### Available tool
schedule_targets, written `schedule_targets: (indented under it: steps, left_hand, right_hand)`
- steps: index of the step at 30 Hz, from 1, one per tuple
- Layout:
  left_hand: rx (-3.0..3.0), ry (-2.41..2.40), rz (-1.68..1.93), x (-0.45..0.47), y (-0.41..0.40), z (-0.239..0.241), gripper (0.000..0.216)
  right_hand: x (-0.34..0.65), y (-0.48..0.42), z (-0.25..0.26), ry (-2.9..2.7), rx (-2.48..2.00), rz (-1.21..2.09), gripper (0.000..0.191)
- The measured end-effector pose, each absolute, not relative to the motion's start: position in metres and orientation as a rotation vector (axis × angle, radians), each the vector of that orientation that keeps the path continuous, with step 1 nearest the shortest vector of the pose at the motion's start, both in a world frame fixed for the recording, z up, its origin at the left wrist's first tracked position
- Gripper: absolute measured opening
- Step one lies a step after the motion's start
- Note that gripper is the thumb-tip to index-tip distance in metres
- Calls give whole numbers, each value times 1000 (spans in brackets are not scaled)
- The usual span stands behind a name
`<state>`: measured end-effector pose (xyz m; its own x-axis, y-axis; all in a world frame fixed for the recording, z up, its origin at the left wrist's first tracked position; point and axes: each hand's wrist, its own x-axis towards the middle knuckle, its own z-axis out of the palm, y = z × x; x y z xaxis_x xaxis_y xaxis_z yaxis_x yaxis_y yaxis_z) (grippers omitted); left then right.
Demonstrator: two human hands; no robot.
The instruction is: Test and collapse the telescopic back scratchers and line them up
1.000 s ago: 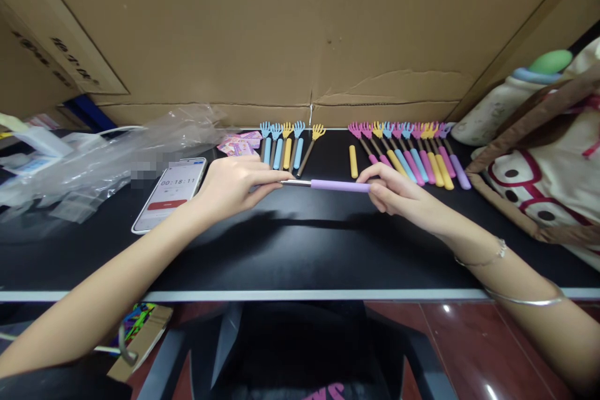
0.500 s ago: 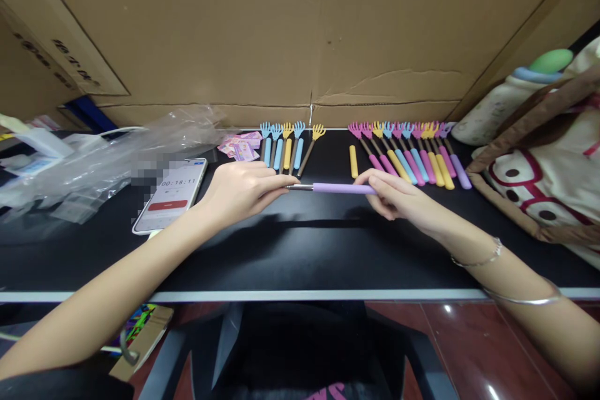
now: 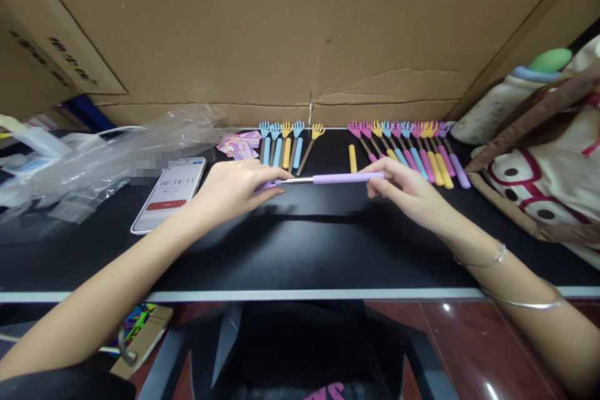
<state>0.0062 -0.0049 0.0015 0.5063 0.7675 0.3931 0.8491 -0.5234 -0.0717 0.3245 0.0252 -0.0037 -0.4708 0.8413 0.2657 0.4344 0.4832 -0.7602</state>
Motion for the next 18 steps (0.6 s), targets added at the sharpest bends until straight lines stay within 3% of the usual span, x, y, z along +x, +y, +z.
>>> schedule_targets:
  steps: [10,18]
  left_hand:
    - [-2473,-1424,-465,1,-4,7,26]
    - [-2477,-1298,-570,0,0,2,25]
  right_hand:
    - [327,23,-5,-2213,-1070,782,32]
    - [323,24,-11,-2211,-1033,1028,36]
